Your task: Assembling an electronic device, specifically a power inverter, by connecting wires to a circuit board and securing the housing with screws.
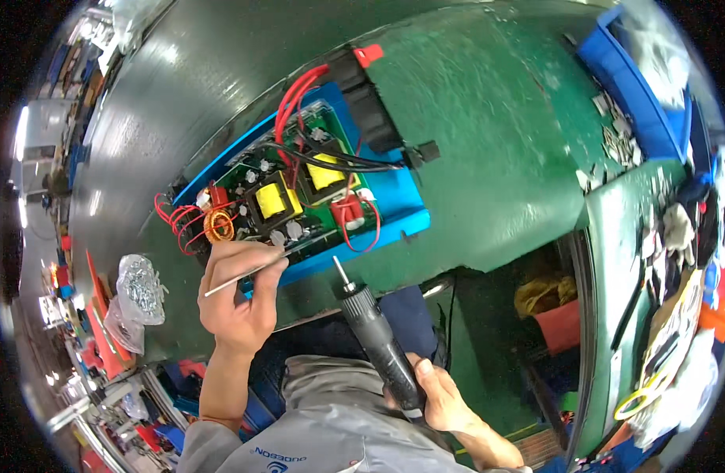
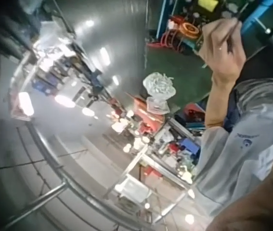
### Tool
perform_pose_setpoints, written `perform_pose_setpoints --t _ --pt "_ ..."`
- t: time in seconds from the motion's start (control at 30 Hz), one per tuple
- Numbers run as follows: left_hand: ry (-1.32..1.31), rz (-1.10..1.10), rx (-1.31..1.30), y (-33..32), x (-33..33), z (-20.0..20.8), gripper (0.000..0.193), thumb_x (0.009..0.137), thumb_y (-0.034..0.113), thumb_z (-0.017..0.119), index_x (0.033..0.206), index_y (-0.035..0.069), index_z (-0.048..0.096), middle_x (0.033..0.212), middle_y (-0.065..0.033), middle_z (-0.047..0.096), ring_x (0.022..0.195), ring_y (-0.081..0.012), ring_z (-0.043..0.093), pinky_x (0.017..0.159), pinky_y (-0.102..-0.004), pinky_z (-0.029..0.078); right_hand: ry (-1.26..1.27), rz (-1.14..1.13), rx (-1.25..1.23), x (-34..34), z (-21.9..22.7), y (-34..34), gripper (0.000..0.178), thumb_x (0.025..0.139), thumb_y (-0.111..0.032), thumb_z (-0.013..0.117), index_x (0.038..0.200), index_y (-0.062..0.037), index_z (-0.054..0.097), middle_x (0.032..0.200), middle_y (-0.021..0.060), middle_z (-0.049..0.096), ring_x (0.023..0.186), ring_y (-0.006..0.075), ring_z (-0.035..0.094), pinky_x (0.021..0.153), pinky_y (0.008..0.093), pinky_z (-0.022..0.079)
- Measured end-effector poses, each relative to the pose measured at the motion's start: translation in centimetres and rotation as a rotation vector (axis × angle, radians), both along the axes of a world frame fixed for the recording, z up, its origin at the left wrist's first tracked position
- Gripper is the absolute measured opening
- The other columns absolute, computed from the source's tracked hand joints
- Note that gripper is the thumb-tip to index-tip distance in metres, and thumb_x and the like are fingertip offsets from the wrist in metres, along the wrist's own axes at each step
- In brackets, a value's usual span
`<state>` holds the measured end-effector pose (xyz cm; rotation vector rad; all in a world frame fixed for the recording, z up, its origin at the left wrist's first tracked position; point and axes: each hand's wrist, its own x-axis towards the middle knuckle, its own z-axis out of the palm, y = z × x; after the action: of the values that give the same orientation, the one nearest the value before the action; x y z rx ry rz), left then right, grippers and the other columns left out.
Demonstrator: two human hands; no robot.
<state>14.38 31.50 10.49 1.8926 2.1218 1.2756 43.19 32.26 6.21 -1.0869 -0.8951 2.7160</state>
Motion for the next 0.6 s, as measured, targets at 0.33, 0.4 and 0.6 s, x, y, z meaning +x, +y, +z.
perform_pose_setpoints --t 0.33,0.4,0.6 --pt "-0.026 -0.043 0.014 0.2 -0.9 -0.3 0.037 0.074 -0.003 0.083 0.106 0.007 0.069 0.088 -0.0074 0.072 0.070 -0.0205 0.069 0.056 -0.0285 0.054 0.050 -0.004 -0.337 -0.2 -0.5 0.9 0.098 0.096 -0.076 0.029 0.126 0.0131 0.056 0.066 0.0137 0.061 0.059 0.0224 0.057 0.060 0.0343 0.045" --pt "-0.046 -0.038 -0.050 0.1 -0.7 -0.2 0.029 0.077 -0.001 0.081 0.101 0.007 0.069 0.091 -0.0082 0.073 0.077 -0.0222 0.070 0.064 -0.0299 0.055 0.066 -0.029 -0.332 -0.2 -0.5 0.7 0.100 0.096 -0.077 0.030 0.123 0.0151 0.056 0.065 0.0140 0.061 0.057 0.0225 0.056 0.056 0.0343 0.044" --pt "-0.029 -0.071 0.029 0.4 -1.3 -0.7 0.040 0.070 -0.004 0.084 0.106 0.008 0.070 0.089 -0.0063 0.072 0.069 -0.0208 0.068 0.055 -0.0282 0.053 0.023 -0.015 -0.270 -0.6 -0.6 0.4 0.100 0.094 -0.079 0.031 0.127 0.0126 0.056 0.068 0.0148 0.062 0.056 0.0215 0.055 0.055 0.0327 0.044"
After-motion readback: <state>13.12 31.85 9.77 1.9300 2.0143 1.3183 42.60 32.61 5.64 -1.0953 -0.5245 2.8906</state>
